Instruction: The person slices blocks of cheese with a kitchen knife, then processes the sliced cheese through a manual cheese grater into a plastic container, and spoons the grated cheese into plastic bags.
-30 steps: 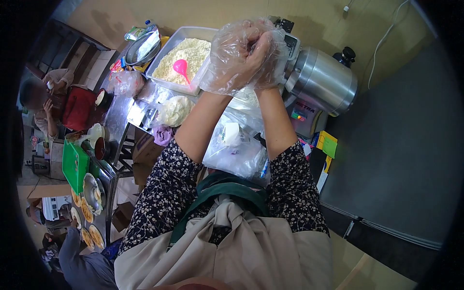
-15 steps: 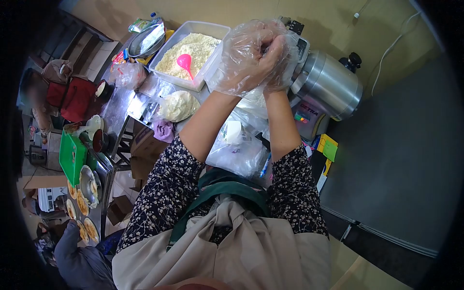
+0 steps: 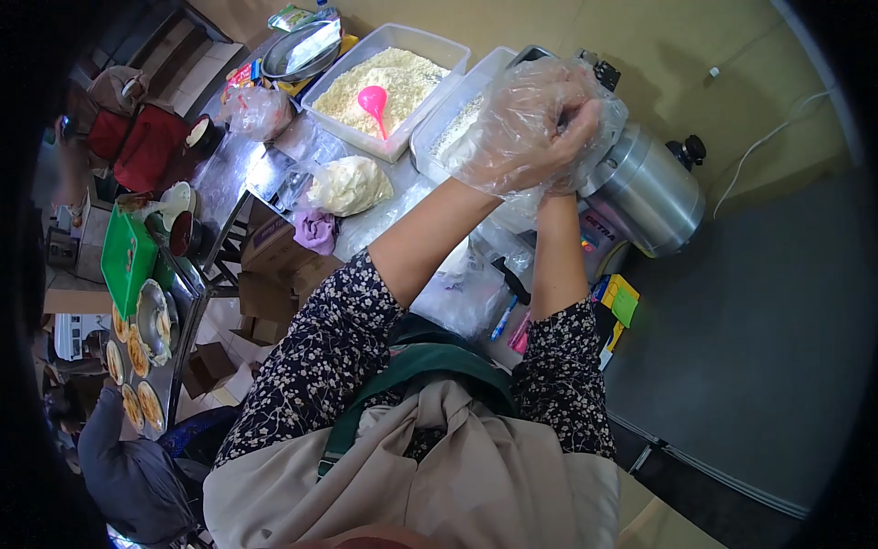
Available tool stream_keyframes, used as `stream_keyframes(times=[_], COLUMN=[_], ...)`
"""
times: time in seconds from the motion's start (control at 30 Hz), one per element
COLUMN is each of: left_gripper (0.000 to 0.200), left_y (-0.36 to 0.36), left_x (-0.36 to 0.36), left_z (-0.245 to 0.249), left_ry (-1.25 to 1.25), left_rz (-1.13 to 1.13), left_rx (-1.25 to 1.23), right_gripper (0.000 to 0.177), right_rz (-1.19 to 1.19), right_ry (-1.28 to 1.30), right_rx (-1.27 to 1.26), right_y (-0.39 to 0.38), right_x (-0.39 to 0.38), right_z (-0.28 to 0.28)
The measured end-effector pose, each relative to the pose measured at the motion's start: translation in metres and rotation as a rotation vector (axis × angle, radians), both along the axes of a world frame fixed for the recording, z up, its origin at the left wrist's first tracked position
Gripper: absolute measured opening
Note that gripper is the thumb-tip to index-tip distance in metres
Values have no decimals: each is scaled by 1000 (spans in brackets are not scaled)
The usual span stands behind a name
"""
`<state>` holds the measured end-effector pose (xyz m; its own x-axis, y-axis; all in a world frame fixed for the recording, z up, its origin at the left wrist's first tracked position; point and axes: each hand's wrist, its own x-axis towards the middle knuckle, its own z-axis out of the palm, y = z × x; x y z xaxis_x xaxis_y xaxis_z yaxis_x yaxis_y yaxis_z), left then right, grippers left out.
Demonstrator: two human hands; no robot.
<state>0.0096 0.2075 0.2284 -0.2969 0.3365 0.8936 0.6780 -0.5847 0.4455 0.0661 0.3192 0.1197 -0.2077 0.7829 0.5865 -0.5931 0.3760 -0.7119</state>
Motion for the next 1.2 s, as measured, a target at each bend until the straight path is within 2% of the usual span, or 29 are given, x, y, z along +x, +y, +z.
stream_keyframes(times=[0.07, 0.1, 0.17, 0.4, 0.43, 0.47, 0.53, 0.7, 1.2], left_gripper=[8, 8, 7, 7, 8, 8, 8, 11, 13], left_y=[-1, -1, -1, 1, 2, 3, 0, -5, -2], left_x=[2, 2, 3, 12, 17, 18, 20, 19, 32], left_z=[-1, -1, -1, -6, -3, -5, -3, -1, 5], left_ry=[-17, -22, 14, -53, -64, -77, -59, -52, -122], left_rz=[-9, -5, 5, 60, 42, 22, 21, -15, -18], left_rx=[-11, -10, -29, 57, 60, 61, 30, -25, 81], right_gripper=[41, 41, 40, 38, 38, 38, 37, 36, 33], right_rz=[-8, -12, -22, -54, -60, -68, -85, -132, -273], right_ry=[-17, -26, -44, -106, -111, -117, -127, -167, -257], right_rx=[19, 28, 47, 116, 130, 142, 164, 218, 395], right_y=[4, -28, -5, -6, -39, -9, -17, -39, -60], right_x=[8, 21, 12, 30, 30, 39, 44, 37, 43], right_z=[6, 1, 9, 18, 18, 25, 30, 38, 79])
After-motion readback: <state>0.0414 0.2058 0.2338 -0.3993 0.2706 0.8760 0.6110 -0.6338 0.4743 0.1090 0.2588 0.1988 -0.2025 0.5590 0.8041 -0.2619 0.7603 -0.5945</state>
